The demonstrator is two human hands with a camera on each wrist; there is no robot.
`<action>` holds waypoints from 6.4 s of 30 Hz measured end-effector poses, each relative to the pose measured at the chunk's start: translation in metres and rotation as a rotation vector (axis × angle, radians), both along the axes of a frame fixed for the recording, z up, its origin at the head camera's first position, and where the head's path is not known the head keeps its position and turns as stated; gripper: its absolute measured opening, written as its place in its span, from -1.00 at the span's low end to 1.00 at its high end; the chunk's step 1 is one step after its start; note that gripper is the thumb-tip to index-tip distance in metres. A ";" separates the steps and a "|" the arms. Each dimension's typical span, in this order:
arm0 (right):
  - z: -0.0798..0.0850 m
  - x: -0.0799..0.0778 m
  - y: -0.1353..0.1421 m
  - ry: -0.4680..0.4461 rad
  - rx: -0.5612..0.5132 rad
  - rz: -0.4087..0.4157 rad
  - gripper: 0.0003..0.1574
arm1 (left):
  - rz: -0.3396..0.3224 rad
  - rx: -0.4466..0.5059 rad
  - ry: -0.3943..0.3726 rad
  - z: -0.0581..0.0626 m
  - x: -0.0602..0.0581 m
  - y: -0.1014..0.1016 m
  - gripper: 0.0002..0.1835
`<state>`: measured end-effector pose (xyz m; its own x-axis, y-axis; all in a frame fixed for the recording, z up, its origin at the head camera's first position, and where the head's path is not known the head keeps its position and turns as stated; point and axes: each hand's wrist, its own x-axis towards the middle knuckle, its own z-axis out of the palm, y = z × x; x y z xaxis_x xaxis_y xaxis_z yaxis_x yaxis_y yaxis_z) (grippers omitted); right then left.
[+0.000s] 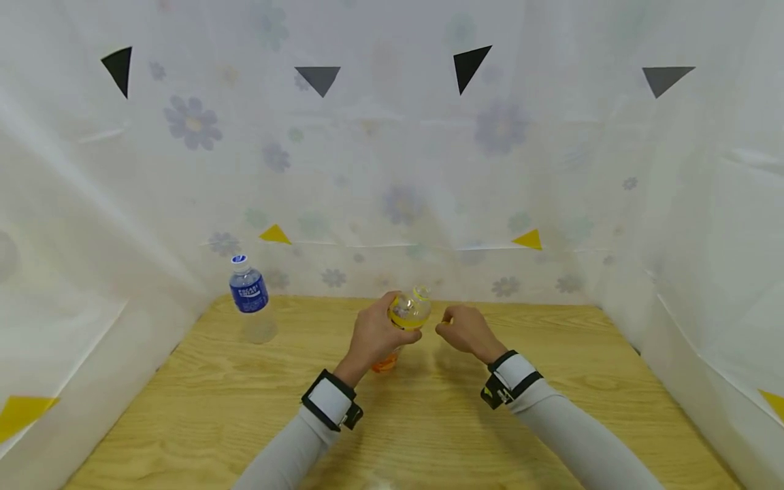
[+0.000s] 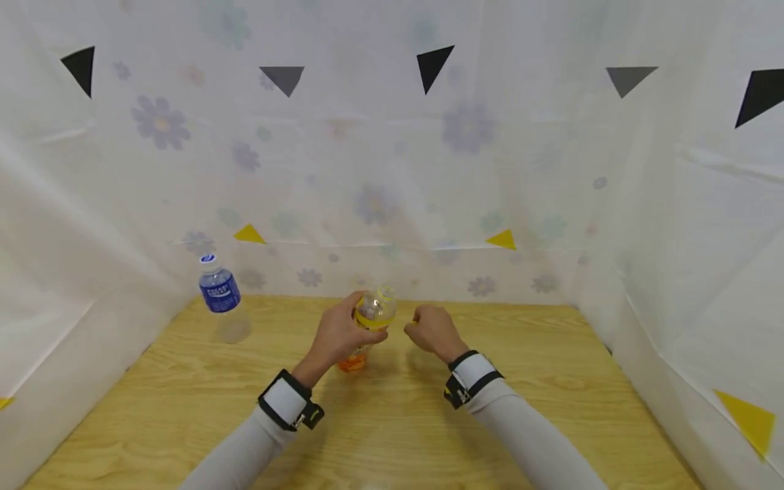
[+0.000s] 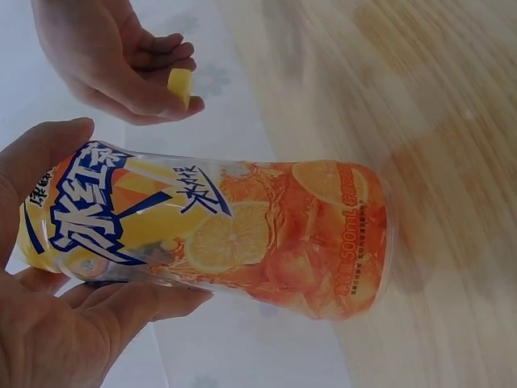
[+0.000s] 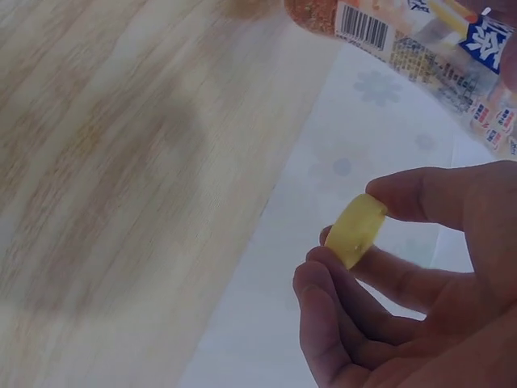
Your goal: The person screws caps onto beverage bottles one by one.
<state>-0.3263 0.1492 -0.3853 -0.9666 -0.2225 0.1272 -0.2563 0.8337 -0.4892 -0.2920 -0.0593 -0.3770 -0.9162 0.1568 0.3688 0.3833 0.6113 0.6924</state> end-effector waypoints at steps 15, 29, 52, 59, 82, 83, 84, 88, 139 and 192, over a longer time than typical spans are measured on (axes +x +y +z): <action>-0.002 0.001 0.004 -0.095 -0.077 0.026 -0.62 | -0.001 -0.012 0.014 -0.004 -0.002 0.000 -0.20; -0.010 0.012 0.004 -0.136 -0.155 0.077 -0.72 | -0.012 -0.012 0.018 -0.003 -0.001 0.000 -0.20; 0.058 0.033 -0.005 0.335 -0.230 0.055 -0.65 | -0.018 -0.011 0.032 -0.004 0.002 0.001 -0.20; 0.080 0.050 -0.019 0.403 -0.223 0.132 -0.65 | -0.021 -0.007 0.030 -0.005 0.001 0.000 -0.21; 0.066 0.050 -0.029 0.457 -0.136 0.202 -0.57 | -0.033 -0.013 0.009 -0.002 0.001 0.001 -0.21; 0.066 0.050 -0.029 0.459 -0.136 0.203 -0.57 | -0.034 -0.014 0.008 -0.002 0.001 0.001 -0.21; 0.066 0.051 -0.029 0.461 -0.135 0.204 -0.57 | -0.035 -0.013 0.007 -0.002 0.001 0.001 -0.21; 0.066 0.052 -0.029 0.460 -0.132 0.203 -0.58 | -0.033 -0.007 0.005 -0.001 0.001 0.001 -0.21; 0.067 0.051 -0.022 0.232 -0.185 0.142 -0.21 | -0.028 -0.007 0.023 -0.004 0.005 0.000 -0.20; 0.058 0.043 -0.025 0.459 -0.140 0.095 -0.56 | -0.045 0.005 -0.006 -0.005 0.005 0.002 -0.18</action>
<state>-0.2835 0.1240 -0.3274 -0.7801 -0.2574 0.5703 -0.5436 0.7301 -0.4141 -0.2867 -0.0576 -0.3819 -0.9106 0.1958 0.3640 0.4059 0.5902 0.6977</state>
